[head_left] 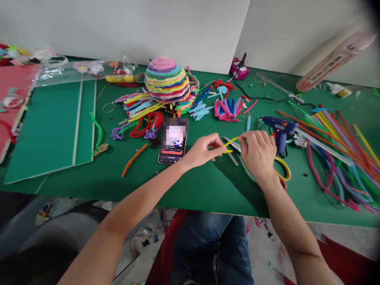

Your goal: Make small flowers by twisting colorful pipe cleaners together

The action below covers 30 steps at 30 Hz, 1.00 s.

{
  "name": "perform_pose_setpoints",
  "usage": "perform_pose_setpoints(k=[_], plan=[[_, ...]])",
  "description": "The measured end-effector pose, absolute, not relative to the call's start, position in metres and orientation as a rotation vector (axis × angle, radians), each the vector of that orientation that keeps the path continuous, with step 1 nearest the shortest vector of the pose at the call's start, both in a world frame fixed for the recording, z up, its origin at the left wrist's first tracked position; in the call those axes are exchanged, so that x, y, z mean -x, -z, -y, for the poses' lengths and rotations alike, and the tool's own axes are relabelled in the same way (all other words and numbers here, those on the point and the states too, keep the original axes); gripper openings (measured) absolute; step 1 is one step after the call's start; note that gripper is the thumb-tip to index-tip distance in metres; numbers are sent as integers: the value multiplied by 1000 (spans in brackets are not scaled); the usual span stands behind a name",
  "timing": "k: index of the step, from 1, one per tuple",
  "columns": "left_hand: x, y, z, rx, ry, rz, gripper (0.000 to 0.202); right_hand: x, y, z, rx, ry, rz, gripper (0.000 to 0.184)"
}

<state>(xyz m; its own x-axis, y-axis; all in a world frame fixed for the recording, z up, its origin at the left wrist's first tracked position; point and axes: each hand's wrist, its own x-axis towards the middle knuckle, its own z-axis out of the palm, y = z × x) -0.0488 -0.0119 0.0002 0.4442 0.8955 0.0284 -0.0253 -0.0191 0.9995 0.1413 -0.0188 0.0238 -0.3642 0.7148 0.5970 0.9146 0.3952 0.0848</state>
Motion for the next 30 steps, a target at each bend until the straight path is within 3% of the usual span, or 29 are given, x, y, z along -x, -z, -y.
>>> perform_pose_setpoints(k=[7,9,14,24,30], plan=[[51,-3,11,-1431,-894,-853,21,-145,-27,20,1444,458,2181,12],[52,-5,11,-1499,-898,-894,17,-148,-29,17,1333,348,2308,9],[53,-9,13,-1654,-855,-931,7,-149,-25,13,933,63,2574,25],[55,-8,8,-1483,-743,-874,14,-144,-13,17,886,153,2568,16],[56,-6,6,-1439,-718,-856,18,-142,-13,20,950,69,2512,21]])
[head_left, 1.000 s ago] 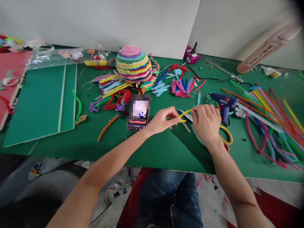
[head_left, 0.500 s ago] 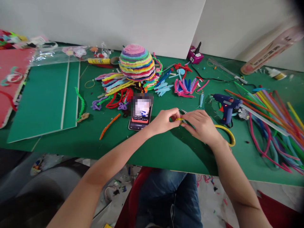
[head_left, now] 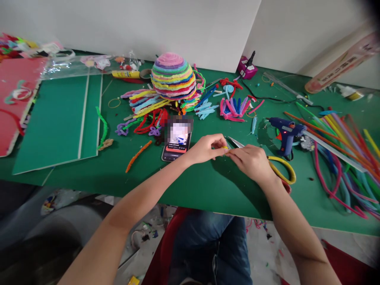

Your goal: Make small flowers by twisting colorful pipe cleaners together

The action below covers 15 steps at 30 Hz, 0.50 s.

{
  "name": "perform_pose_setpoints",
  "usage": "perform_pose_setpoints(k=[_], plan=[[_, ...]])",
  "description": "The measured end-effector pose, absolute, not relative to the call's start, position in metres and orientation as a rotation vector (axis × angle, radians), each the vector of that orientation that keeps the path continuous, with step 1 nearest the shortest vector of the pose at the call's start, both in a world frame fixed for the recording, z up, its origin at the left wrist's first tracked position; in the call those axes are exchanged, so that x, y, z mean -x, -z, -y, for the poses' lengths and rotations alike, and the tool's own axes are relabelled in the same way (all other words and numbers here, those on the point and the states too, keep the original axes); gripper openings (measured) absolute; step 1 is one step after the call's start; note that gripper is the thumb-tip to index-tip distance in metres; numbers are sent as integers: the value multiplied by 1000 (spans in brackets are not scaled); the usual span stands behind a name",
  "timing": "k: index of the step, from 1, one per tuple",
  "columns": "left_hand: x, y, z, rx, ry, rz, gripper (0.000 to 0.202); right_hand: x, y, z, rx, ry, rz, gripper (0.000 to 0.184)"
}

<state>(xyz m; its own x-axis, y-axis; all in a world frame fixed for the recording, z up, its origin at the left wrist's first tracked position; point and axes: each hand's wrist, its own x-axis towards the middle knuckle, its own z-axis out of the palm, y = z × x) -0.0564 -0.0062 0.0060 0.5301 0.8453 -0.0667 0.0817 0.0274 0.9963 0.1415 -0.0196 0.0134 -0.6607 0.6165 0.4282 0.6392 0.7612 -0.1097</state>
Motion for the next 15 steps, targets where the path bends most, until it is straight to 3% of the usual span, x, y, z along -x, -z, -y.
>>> perform_pose_setpoints(k=[6,15], plan=[[59,-11,8,-1531,-649,-828,16,-145,-24,19,1071,-551,2460,17],[57,-10,8,-1526,-733,-821,17,-139,-18,23,1126,79,2416,16]])
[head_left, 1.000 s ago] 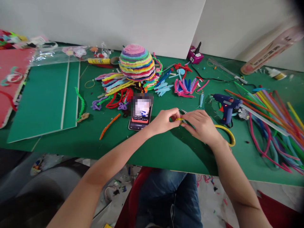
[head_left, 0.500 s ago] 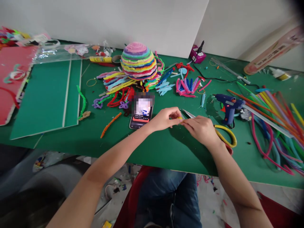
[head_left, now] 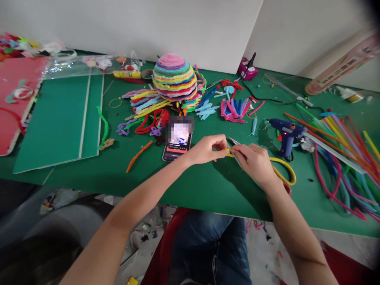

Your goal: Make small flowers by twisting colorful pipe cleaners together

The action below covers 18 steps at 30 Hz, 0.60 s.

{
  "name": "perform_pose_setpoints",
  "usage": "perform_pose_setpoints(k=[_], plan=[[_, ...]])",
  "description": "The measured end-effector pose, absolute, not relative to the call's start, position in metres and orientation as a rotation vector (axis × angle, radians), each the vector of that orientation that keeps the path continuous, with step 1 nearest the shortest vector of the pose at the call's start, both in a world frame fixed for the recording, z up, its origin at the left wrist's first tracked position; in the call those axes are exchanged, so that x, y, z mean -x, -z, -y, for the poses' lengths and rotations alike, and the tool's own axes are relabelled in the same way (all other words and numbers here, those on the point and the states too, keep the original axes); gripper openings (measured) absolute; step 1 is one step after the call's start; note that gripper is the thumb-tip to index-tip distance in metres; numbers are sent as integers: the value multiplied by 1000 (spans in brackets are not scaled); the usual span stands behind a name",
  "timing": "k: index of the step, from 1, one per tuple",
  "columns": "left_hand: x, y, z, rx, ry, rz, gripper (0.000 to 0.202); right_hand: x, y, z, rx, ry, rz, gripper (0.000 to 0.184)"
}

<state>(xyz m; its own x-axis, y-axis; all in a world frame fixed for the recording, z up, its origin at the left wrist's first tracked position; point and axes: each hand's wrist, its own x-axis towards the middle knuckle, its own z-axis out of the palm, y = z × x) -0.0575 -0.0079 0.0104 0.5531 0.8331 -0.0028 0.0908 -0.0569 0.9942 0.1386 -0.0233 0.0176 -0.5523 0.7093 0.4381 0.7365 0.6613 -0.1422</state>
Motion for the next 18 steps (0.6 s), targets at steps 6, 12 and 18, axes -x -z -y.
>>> perform_pose_setpoints(k=[6,12,18], plan=[[56,-6,6,-1432,-887,-868,16,-137,-16,20,950,46,2431,17],[52,-7,6,-1296,-893,-904,22,-138,-13,19,934,173,2491,16],[45,-7,10,-1060,-903,-955,25,-132,-10,21,1020,400,2415,19]])
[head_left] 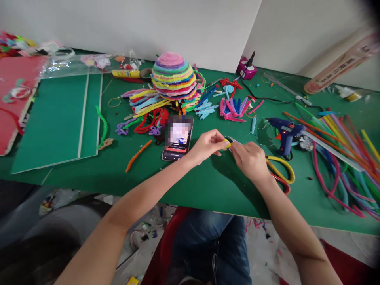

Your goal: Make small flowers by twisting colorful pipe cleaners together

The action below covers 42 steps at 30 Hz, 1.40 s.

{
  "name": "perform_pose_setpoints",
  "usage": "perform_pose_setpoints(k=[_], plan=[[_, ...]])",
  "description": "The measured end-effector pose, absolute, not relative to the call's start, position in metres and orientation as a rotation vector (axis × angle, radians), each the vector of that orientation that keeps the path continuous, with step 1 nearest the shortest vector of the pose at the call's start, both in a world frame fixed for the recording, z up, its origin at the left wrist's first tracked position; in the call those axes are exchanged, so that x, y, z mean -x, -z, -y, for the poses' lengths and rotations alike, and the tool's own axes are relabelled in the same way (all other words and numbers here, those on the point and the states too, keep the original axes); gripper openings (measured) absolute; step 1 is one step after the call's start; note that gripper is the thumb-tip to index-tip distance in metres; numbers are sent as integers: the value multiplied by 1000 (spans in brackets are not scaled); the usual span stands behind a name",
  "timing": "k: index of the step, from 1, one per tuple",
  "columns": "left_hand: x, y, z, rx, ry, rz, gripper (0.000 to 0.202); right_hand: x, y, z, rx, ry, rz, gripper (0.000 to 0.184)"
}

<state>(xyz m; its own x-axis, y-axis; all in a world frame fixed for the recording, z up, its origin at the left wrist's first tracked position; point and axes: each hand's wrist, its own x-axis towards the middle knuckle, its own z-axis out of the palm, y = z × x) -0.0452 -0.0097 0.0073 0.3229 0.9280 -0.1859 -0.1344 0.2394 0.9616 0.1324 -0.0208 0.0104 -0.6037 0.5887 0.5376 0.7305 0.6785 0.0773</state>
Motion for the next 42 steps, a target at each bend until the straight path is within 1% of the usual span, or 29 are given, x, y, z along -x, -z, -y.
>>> perform_pose_setpoints(k=[6,16,24,28,36,42], plan=[[52,-13,7,-1095,-935,-930,22,-136,-8,21,1044,271,2354,17],[49,-6,7,-1248,-1048,-825,26,-139,-7,22,1109,235,2233,13],[52,-4,9,-1506,-1153,-872,24,-138,-12,24,1085,328,2256,15],[53,-7,11,-1650,-1140,-915,23,-138,-14,24,1069,349,2254,14],[56,-10,11,-1760,-1091,-899,28,-139,-15,23,972,341,2294,14],[56,-12,13,-1887,-1107,-914,28,-140,-14,23,960,296,2338,16]])
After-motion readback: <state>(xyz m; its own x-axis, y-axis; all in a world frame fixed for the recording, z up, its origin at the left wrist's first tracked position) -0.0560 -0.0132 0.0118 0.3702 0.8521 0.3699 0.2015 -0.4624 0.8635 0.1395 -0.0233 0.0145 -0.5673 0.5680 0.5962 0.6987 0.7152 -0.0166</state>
